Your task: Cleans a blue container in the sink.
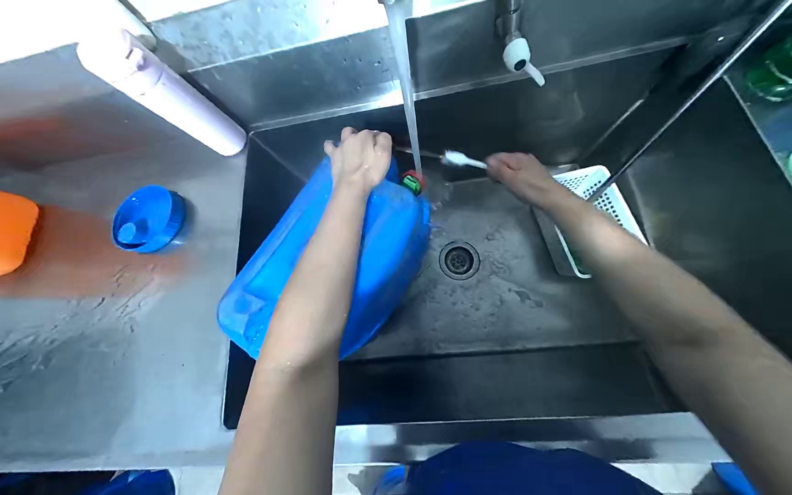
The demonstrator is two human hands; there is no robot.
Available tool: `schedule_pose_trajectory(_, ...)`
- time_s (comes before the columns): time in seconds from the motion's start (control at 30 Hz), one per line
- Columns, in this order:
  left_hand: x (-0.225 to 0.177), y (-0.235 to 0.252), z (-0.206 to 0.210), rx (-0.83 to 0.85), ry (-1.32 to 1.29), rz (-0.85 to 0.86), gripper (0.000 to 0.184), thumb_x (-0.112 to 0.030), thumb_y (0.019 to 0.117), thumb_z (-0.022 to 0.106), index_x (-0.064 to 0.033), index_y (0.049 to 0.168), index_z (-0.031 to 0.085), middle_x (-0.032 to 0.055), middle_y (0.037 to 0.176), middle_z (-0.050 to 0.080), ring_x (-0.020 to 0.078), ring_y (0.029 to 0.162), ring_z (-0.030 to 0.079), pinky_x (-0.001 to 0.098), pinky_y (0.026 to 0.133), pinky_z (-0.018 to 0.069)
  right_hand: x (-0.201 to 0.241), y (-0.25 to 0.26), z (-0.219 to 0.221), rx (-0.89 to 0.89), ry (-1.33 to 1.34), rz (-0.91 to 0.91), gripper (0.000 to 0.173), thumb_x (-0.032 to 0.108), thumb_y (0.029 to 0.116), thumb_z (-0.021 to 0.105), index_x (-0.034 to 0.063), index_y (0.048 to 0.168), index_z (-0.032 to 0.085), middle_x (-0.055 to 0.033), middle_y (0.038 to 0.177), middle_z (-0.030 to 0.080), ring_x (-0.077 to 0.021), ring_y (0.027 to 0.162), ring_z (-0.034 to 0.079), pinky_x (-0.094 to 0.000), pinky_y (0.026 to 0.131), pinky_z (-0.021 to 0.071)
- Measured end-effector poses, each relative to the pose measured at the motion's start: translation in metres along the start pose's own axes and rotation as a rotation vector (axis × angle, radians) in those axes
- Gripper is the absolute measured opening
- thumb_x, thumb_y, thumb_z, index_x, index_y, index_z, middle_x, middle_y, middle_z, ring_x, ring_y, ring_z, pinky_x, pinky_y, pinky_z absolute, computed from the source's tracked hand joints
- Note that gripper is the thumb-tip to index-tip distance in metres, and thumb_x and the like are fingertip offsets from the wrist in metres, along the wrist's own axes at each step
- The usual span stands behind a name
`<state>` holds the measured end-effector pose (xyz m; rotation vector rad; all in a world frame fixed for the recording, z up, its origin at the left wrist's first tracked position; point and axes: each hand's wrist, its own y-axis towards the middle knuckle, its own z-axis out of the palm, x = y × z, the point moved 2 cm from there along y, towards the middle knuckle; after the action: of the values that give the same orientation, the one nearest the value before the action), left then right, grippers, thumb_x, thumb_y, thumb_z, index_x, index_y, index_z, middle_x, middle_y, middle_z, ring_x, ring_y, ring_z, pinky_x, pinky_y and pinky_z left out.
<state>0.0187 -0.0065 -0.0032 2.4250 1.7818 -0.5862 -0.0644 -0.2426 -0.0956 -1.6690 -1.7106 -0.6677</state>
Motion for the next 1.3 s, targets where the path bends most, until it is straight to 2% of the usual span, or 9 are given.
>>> schedule_pose_trajectory(0.3,-0.009,0.010,-0.004,0.022,0.015,0.011,0.055,-0.024,0.1094,0.022,0.0010,0.118,0.070,0.0197,0.138,0.063,0.0359,0.145,0.042,0.0656,0.117,0.0169,-0.074,-0.015,-0.030,-0.002,-0.329,0.334,0.041,0.028,0.1093,0.048,-0.0050,0.129,0.064,-0.0331,0.139,0.056,-0.0559,0.126,0.055,-0.0744,0.100,0.0407)
schedule_pose_trajectory(0.43,-0.018,0.015,-0.003,0.053,0.029,0.004,0.055,-0.023,0.1089,0.021,-0.0012,0.119,0.070,0.0198,0.139,0.061,0.0355,0.144,0.042,0.0639,0.118,0.0163,0.020,0.020,0.009,0.272,0.306,-0.085,0.056,-0.008,0.0986,0.050,0.0034,0.152,0.043,-0.0168,0.159,0.042,-0.0284,0.137,0.052,-0.0434,0.109,0.0461)
schedule_pose_trajectory(0.6,-0.014,0.019,-0.004,0.046,0.035,-0.001,0.055,-0.024,0.1097,0.022,-0.0006,0.120,0.070,0.0227,0.141,0.059,0.0389,0.144,0.042,0.0668,0.116,0.0177,0.029,0.057,0.062,0.382,0.828,-0.015,0.026,0.009,0.1063,0.040,-0.0024,0.127,0.051,0.0003,0.074,0.057,-0.0023,0.057,0.052,-0.0178,0.055,0.0445)
schedule_pose_trajectory(0.73,-0.009,0.011,-0.006,0.026,0.037,-0.011,0.053,-0.023,0.1085,0.023,0.0011,0.118,0.070,0.0240,0.139,0.059,0.0397,0.143,0.043,0.0666,0.115,0.0190,0.037,0.065,0.063,0.500,0.933,-0.145,0.055,0.006,0.0930,0.050,0.0078,0.145,0.035,-0.0081,0.120,0.060,-0.0158,0.098,0.061,-0.0355,0.077,0.0547)
schedule_pose_trajectory(0.83,0.001,0.013,0.000,0.006,0.089,0.021,0.047,-0.028,0.1102,0.033,-0.0015,0.126,0.068,0.0254,0.143,0.057,0.0456,0.141,0.043,0.0715,0.115,0.0213,0.011,0.079,0.120,0.196,0.968,-0.453,0.042,0.032,0.1101,0.042,-0.0017,0.130,0.057,-0.0059,0.092,0.068,-0.0061,0.068,0.063,-0.0213,0.053,0.0510)
schedule_pose_trajectory(0.97,0.004,0.034,0.014,-0.005,0.060,0.083,0.039,-0.022,0.1105,0.038,-0.0072,0.118,0.073,0.0256,0.136,0.062,0.0488,0.138,0.046,0.0756,0.110,0.0223,0.048,0.059,0.051,0.412,0.779,0.154,0.051,0.033,0.1139,0.032,-0.0065,0.137,0.054,-0.0263,0.126,0.061,-0.0298,0.107,0.063,-0.0464,0.091,0.0529)
schedule_pose_trajectory(1.1,0.002,0.029,0.009,-0.022,0.028,0.058,0.048,-0.021,0.1100,0.030,-0.0034,0.114,0.074,0.0262,0.138,0.061,0.0468,0.140,0.045,0.0719,0.115,0.0171,0.045,0.051,0.051,0.462,0.696,0.158,0.060,0.044,0.1134,0.022,-0.0024,0.107,0.060,-0.0049,0.076,0.054,-0.0091,0.059,0.049,-0.0253,0.056,0.0427)
schedule_pose_trajectory(1.23,-0.003,0.024,0.006,-0.005,0.039,0.061,0.049,-0.022,0.1095,0.028,-0.0014,0.117,0.072,0.0291,0.139,0.058,0.0490,0.141,0.042,0.0726,0.114,0.0163,0.054,0.049,0.040,0.422,0.841,0.040,0.043,0.024,0.1134,0.033,-0.0031,0.144,0.045,-0.0252,0.129,0.057,-0.0293,0.105,0.061,-0.0457,0.086,0.0529)
schedule_pose_trajectory(1.3,-0.018,0.015,0.003,0.015,0.061,0.055,0.042,-0.019,0.1107,0.034,0.0005,0.119,0.071,0.0310,0.139,0.057,0.0511,0.141,0.041,0.0732,0.114,0.0165,0.057,0.047,0.054,0.318,0.860,0.021,0.039,0.024,0.1133,0.033,-0.0036,0.135,0.050,-0.0135,0.104,0.058,-0.0144,0.079,0.055,-0.0295,0.066,0.0477)
